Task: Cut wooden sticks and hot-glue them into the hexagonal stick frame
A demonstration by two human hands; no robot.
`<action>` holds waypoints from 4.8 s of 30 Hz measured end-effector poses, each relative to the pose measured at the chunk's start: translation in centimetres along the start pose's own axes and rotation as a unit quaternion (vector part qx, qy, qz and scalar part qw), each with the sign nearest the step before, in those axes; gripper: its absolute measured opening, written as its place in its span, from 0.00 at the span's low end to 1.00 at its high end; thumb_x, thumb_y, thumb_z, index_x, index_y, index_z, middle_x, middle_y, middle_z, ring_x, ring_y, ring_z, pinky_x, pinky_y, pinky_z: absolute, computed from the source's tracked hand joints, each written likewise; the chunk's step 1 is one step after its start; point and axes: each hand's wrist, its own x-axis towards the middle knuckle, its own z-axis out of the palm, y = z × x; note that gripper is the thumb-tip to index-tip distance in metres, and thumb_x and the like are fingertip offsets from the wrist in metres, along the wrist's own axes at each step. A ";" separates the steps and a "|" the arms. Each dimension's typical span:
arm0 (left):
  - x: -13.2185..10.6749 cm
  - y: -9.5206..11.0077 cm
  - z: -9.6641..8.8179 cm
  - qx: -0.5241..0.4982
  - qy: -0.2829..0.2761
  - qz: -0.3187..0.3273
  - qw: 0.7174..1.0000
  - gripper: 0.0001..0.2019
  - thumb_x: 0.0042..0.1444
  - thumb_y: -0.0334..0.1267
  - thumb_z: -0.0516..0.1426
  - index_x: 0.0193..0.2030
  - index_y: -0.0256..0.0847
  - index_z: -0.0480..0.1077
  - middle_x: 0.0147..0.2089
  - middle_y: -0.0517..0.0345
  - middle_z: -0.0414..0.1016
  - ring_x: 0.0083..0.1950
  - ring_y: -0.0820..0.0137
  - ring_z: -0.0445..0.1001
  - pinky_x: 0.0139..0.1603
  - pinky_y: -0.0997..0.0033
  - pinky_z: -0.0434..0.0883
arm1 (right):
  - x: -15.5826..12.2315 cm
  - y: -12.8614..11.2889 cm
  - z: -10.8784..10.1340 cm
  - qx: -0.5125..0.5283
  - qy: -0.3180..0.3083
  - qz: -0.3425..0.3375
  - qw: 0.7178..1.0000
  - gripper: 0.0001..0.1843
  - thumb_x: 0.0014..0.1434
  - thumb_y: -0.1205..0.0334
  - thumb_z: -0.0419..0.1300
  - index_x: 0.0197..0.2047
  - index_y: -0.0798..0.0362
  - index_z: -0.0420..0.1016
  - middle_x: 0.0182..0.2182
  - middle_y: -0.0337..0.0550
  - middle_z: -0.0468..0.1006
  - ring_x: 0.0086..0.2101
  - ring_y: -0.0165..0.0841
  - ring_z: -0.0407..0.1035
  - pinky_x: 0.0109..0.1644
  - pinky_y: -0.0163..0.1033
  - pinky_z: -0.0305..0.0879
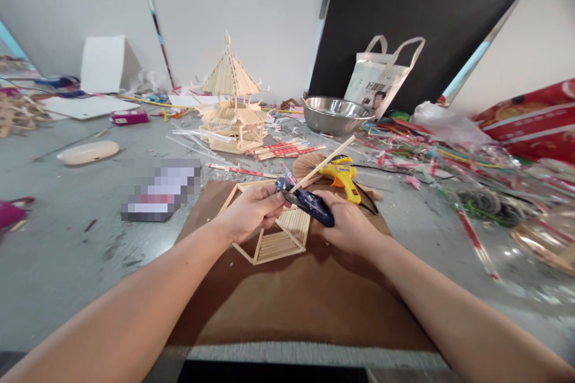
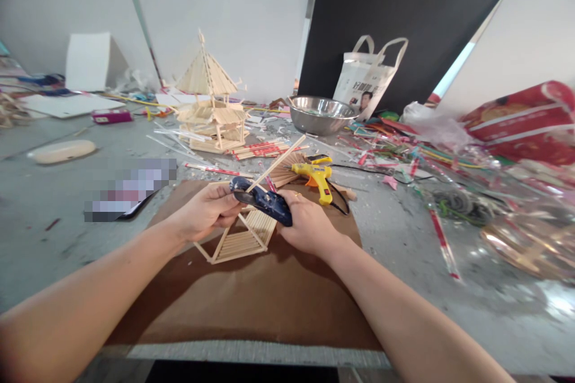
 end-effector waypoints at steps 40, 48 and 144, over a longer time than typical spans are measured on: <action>0.4 -0.4 -0.7 0.321 0.058 0.092 0.941 0.13 0.52 0.44 0.49 0.30 0.35 0.66 0.22 0.63 0.58 0.22 0.79 0.53 0.22 0.79 0.53 | 0.0 -0.2 -0.1 -0.109 -0.027 0.041 0.993 0.19 0.46 0.63 0.50 0.44 0.54 0.63 0.32 0.45 0.73 0.31 0.35 0.67 0.33 0.35 0.56; 0.3 -0.4 -0.3 0.401 0.089 0.162 0.898 0.13 0.55 0.41 0.46 0.35 0.34 0.66 0.31 0.57 0.67 0.34 0.72 0.64 0.36 0.74 0.62 | 0.0 -1.0 -0.3 -0.104 -0.033 0.069 0.992 0.12 0.45 0.65 0.50 0.36 0.53 0.62 0.26 0.42 0.72 0.26 0.32 0.66 0.28 0.33 0.53; 0.7 -1.8 -0.3 0.336 0.112 -0.013 0.935 0.14 0.53 0.45 0.46 0.28 0.36 0.63 0.15 0.67 0.53 0.17 0.80 0.51 0.17 0.79 0.50 | 0.0 -1.3 -1.1 0.015 -0.126 0.085 0.988 0.06 0.48 0.61 0.51 0.27 0.52 0.66 0.24 0.40 0.73 0.24 0.30 0.65 0.25 0.31 0.53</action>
